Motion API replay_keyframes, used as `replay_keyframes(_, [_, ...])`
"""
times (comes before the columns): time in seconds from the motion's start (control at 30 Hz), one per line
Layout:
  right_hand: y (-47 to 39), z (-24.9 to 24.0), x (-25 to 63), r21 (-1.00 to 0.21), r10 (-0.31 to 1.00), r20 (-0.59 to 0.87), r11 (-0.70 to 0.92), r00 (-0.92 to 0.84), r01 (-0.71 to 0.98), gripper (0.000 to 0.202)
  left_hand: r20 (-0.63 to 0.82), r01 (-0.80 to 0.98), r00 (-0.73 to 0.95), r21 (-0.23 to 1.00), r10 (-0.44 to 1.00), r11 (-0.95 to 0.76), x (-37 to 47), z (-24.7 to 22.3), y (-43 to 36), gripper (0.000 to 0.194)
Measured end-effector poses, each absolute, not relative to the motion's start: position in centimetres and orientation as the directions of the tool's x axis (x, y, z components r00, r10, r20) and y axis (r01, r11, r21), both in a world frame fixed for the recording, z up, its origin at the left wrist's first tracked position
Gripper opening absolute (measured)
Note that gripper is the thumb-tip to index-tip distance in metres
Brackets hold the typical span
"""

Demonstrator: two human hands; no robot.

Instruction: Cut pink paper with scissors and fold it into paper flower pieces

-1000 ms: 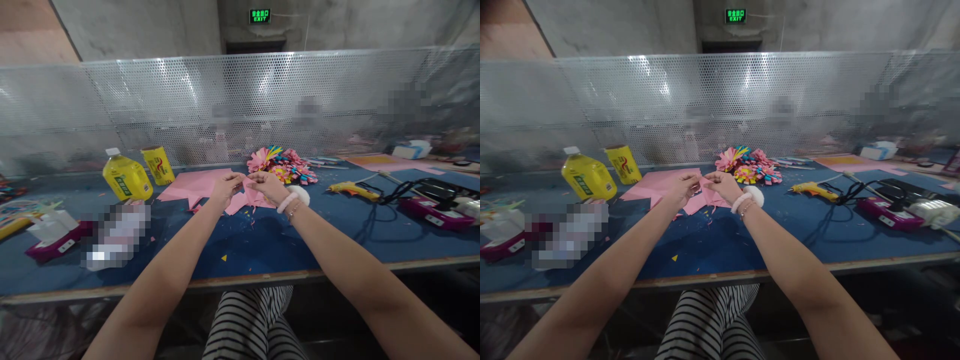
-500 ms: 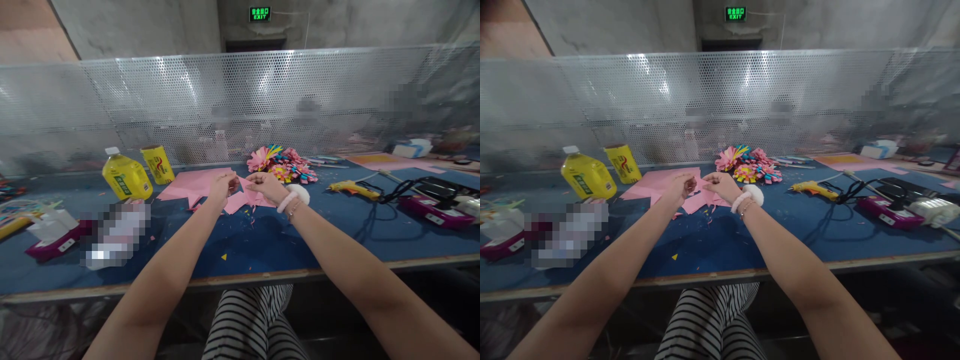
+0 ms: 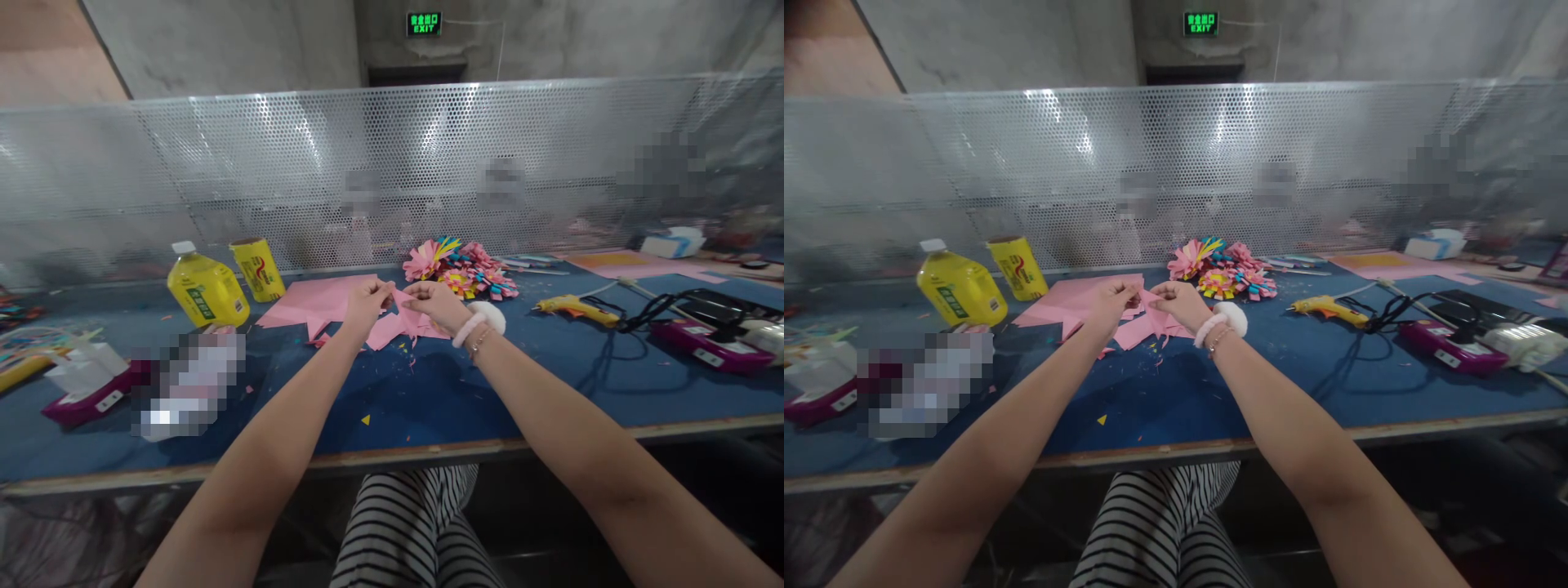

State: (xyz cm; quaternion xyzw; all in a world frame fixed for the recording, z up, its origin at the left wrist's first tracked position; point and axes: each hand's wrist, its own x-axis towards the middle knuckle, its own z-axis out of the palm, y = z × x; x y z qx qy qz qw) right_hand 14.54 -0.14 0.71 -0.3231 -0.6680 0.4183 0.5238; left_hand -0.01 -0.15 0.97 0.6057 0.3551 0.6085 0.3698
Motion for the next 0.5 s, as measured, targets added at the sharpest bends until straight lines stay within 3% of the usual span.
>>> replay_keyframes(0.27, [-0.7,0.8,14.3,-0.924,0.891,0.379,0.380,-0.251,-0.047,0.020,0.425,0.078,-0.243,0.904,0.872,-0.419,-0.4,1.8,-0.8,0.023])
replay_keyframes(0.4, [-0.4,0.7,14.4,-0.927,0.906,0.374,0.358,-0.199,-0.114,0.022,0.403,-0.068,-0.060,0.911,0.913,-0.407,-0.4,1.5,-0.4,0.024])
replay_keyframes(0.5, [-0.2,0.6,14.5,-0.935,0.916,0.349,0.328,-0.198,-0.134,0.024,0.423,-0.067,0.075,0.906,0.903,-0.419,-0.1,0.8,-0.2,0.022])
